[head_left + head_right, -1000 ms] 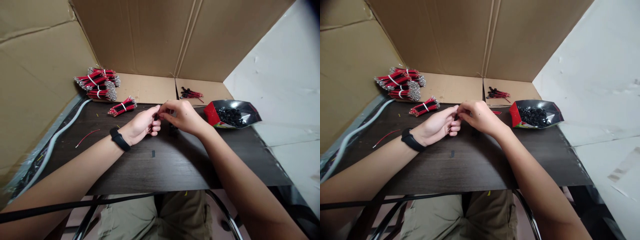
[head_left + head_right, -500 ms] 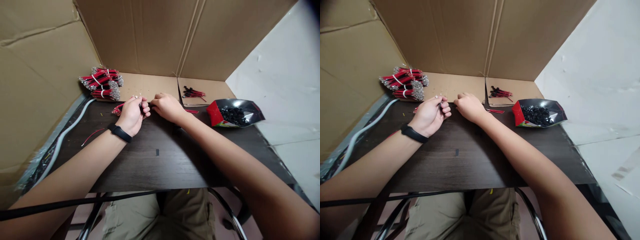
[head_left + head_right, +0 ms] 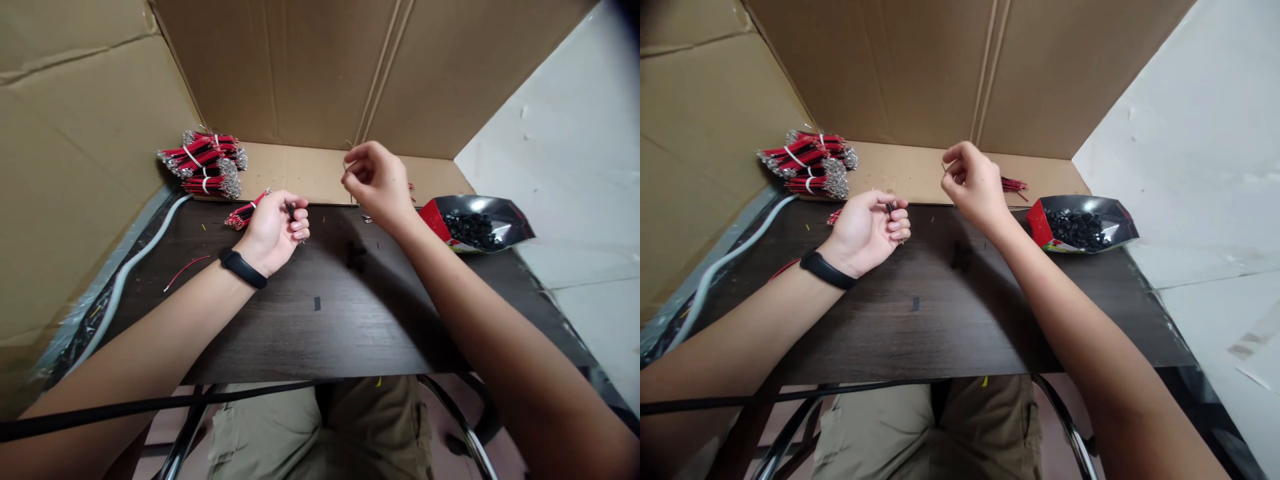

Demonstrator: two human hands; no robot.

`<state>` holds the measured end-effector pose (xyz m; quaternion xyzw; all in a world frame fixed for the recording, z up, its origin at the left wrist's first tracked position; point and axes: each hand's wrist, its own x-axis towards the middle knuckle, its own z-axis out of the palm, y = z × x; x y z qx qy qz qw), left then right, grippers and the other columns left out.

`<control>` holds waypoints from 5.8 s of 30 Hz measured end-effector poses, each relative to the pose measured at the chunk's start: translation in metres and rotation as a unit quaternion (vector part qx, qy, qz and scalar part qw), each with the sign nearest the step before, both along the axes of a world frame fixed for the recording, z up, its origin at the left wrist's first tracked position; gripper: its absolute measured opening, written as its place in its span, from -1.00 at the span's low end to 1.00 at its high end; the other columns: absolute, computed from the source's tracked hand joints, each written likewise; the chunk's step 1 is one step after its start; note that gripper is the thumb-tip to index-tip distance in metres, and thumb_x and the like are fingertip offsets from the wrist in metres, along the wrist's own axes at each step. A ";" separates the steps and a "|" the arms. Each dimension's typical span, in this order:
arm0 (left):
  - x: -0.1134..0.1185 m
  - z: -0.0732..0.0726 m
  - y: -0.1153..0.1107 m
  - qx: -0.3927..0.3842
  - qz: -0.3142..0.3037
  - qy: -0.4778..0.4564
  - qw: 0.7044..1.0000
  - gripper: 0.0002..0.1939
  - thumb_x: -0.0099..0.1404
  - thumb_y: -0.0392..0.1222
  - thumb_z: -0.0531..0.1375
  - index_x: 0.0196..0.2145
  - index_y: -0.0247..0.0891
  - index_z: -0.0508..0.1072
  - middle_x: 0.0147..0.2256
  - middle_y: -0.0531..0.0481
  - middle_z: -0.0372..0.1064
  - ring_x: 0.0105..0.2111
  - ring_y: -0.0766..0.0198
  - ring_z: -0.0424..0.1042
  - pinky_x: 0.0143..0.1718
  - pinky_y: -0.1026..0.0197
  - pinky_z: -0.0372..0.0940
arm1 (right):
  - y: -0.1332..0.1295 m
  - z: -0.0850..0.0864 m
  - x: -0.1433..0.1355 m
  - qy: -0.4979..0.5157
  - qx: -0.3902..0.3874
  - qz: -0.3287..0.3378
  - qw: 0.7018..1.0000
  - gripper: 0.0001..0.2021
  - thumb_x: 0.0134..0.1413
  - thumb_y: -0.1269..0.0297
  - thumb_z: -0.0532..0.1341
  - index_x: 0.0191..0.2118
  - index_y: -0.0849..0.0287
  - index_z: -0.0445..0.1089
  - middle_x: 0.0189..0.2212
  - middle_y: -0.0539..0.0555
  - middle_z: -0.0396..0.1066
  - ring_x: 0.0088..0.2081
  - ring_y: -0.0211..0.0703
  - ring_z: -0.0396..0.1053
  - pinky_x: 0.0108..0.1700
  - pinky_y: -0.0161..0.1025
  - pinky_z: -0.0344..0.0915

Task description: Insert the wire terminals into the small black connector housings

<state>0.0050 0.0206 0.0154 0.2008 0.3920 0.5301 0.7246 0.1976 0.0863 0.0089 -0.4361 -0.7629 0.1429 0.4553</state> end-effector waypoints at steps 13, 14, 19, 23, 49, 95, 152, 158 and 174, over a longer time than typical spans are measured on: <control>0.013 -0.002 -0.008 -0.018 -0.076 0.041 0.996 -0.63 0.43 -0.28 0.03 -0.57 -0.27 0.27 -0.60 0.15 -0.08 -0.69 0.44 -0.04 -0.69 0.36 -0.03 | -0.078 -0.035 -0.018 -0.030 0.118 0.087 0.989 -0.79 0.47 0.46 0.08 -0.09 0.12 0.46 -0.12 0.14 0.56 -0.10 -0.16 0.52 0.03 -0.19 0.47; 0.014 -0.002 -0.008 -0.007 -0.072 0.043 0.996 -0.62 0.44 -0.28 0.04 -0.57 -0.27 0.27 -0.60 0.15 -0.07 -0.69 0.44 -0.03 -0.68 0.37 -0.02 | -0.078 -0.038 -0.020 -0.028 0.120 0.096 0.988 -0.79 0.48 0.45 0.08 -0.07 0.12 0.47 -0.08 0.15 0.58 -0.05 -0.16 0.54 0.07 -0.19 0.48; 0.019 -0.008 -0.008 0.055 0.040 0.104 0.992 -0.62 0.45 -0.48 0.05 -0.53 -0.30 0.27 -0.54 0.12 0.09 -0.63 0.48 0.10 -0.61 0.41 0.04 | -0.080 -0.043 -0.026 -0.019 0.090 0.107 0.990 -0.75 0.51 0.37 0.10 0.00 0.12 0.55 0.11 0.23 0.56 0.14 -0.08 0.53 0.23 -0.09 0.46; 0.017 -0.011 -0.006 0.149 0.124 0.149 0.970 -0.65 0.54 -0.44 0.02 -0.43 -0.25 0.30 -0.43 0.05 0.31 -0.49 0.40 0.33 -0.42 0.38 0.27 | -0.079 -0.040 -0.029 0.051 0.037 0.087 0.994 -0.71 0.42 0.48 0.11 0.05 0.20 0.55 0.03 0.23 0.59 0.07 -0.09 0.54 0.17 -0.12 0.45; 0.023 -0.014 -0.017 0.139 -0.103 0.188 0.967 -0.60 0.59 -0.14 -0.08 -0.45 -0.21 0.19 -0.56 0.09 0.02 -0.64 0.39 -0.07 -0.63 0.40 -0.17 | -0.073 -0.033 -0.027 0.143 -0.064 0.039 0.987 -0.66 0.42 0.35 0.20 0.17 0.12 0.62 -0.19 0.08 0.53 -0.24 -0.18 0.46 -0.05 -0.18 0.45; 0.016 -0.016 -0.012 0.127 -0.106 0.108 0.980 -0.91 0.26 -0.38 0.16 -0.40 -0.28 0.35 -0.49 0.09 0.14 -0.57 0.40 0.15 -0.56 0.38 0.15 | -0.064 -0.029 -0.009 0.070 -0.018 0.128 0.989 -0.51 0.37 0.19 0.31 0.34 0.11 0.39 0.26 0.23 0.49 0.23 0.03 0.47 0.30 0.01 0.41; 0.004 -0.006 -0.009 0.248 -0.122 0.363 0.890 -0.89 0.42 -0.44 0.27 -0.30 -0.36 0.51 -0.48 -0.03 0.52 -0.54 0.37 0.44 -0.49 0.35 0.32 | -0.053 -0.020 0.012 0.124 -0.148 0.149 0.970 -0.63 0.15 0.43 0.39 0.09 0.23 0.65 -0.23 0.08 0.70 -0.23 -0.13 0.64 -0.09 -0.14 0.55; 0.003 -0.006 -0.009 0.238 -0.099 0.369 0.893 -0.94 0.41 -0.38 0.34 -0.27 -0.39 0.58 -0.37 -0.14 0.62 -0.44 0.26 0.61 -0.46 0.33 0.43 | -0.051 -0.020 0.012 0.099 -0.108 0.110 0.983 -0.82 0.15 0.43 0.40 -0.14 0.17 0.72 -0.22 0.09 0.72 -0.18 -0.09 0.65 -0.05 -0.10 0.55; -0.006 -0.019 0.005 0.345 0.112 0.439 0.822 -0.94 0.39 -0.27 0.39 -0.22 -0.26 0.72 -0.21 -0.05 0.65 -0.21 0.22 0.53 -0.08 0.22 0.38 | -0.010 -0.048 0.023 0.035 -0.115 -0.022 0.993 -0.80 0.08 0.57 0.32 -0.20 0.23 0.63 -0.34 0.09 0.65 -0.27 -0.11 0.59 -0.08 -0.10 0.50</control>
